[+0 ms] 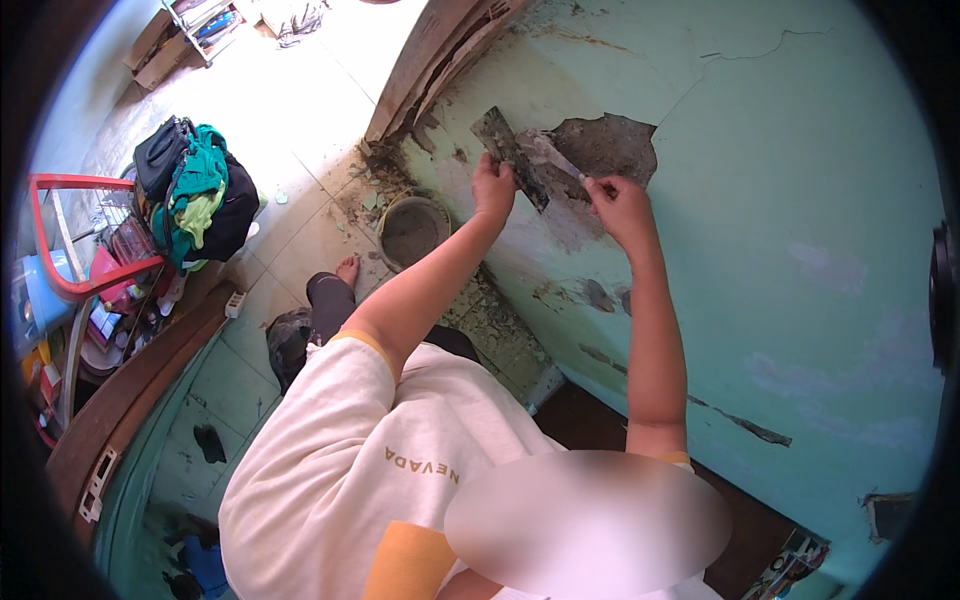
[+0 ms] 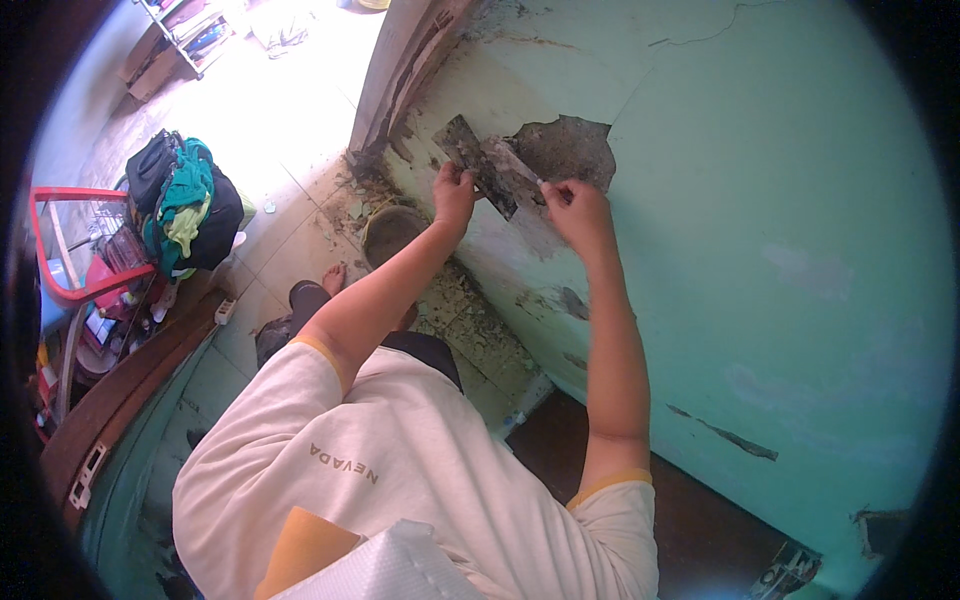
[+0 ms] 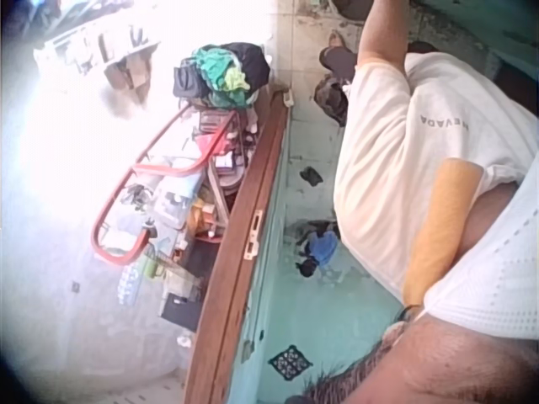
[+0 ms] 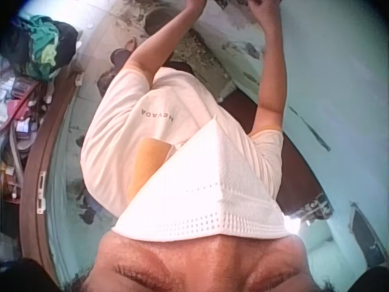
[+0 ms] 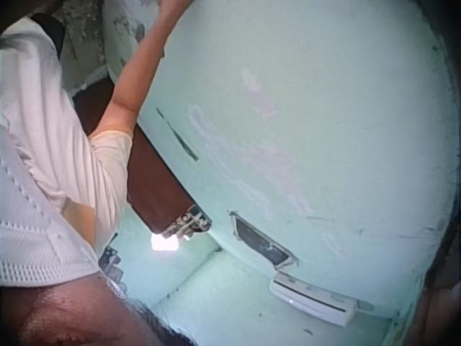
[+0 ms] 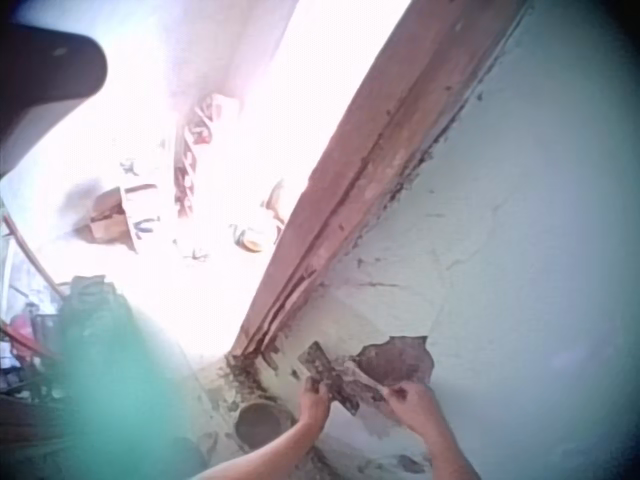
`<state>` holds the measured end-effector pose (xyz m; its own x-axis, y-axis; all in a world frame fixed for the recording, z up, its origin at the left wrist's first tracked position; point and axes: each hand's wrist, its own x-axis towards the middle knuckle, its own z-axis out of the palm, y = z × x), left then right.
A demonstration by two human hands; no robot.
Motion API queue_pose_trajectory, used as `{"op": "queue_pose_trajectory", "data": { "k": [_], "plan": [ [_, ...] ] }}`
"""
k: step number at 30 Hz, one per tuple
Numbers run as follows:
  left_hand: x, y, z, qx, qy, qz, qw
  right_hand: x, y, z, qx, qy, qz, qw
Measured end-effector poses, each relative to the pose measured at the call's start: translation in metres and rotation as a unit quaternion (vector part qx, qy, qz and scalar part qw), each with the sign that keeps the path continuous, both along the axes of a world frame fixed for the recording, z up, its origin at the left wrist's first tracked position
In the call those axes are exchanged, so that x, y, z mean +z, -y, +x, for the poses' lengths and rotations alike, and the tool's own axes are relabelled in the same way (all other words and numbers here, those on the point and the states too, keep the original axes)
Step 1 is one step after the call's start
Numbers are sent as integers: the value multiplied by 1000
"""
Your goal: The person applies plaster or filler to a damaged section of a wall using a putty knife and a larger flat tool, taking the material from a bucket on the floor.
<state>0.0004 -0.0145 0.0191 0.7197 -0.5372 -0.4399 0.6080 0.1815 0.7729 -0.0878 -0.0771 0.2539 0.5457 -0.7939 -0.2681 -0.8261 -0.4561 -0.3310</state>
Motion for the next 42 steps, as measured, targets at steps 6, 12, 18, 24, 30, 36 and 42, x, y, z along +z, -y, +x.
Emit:
{"op": "queue_pose_trajectory", "data": {
  "k": [6,12,18,24,30,36,42],
  "plan": [
    [7,-4,3,-12,16,24,1000,-18,14,-8,20,49,-114,992],
    [-4,1,-2,50,56,70,995,12,-6,-27,-48,55,17,997],
    [-5,3,-4,45,34,21,998,-45,-2,-31,-43,44,51,997],
    [16,-1,-3,58,4,11,998,-53,10,-45,-65,48,-39,996],
    [-14,0,2,0,48,42,998,-4,-7,-44,-88,27,27,995],
    [-6,5,-7,59,34,23,997,-74,-24,-14,-23,109,-11,994],
    [-3,-5,-1,29,34,19,999,-113,-67,14,-70,165,6,984]
  ]
}}
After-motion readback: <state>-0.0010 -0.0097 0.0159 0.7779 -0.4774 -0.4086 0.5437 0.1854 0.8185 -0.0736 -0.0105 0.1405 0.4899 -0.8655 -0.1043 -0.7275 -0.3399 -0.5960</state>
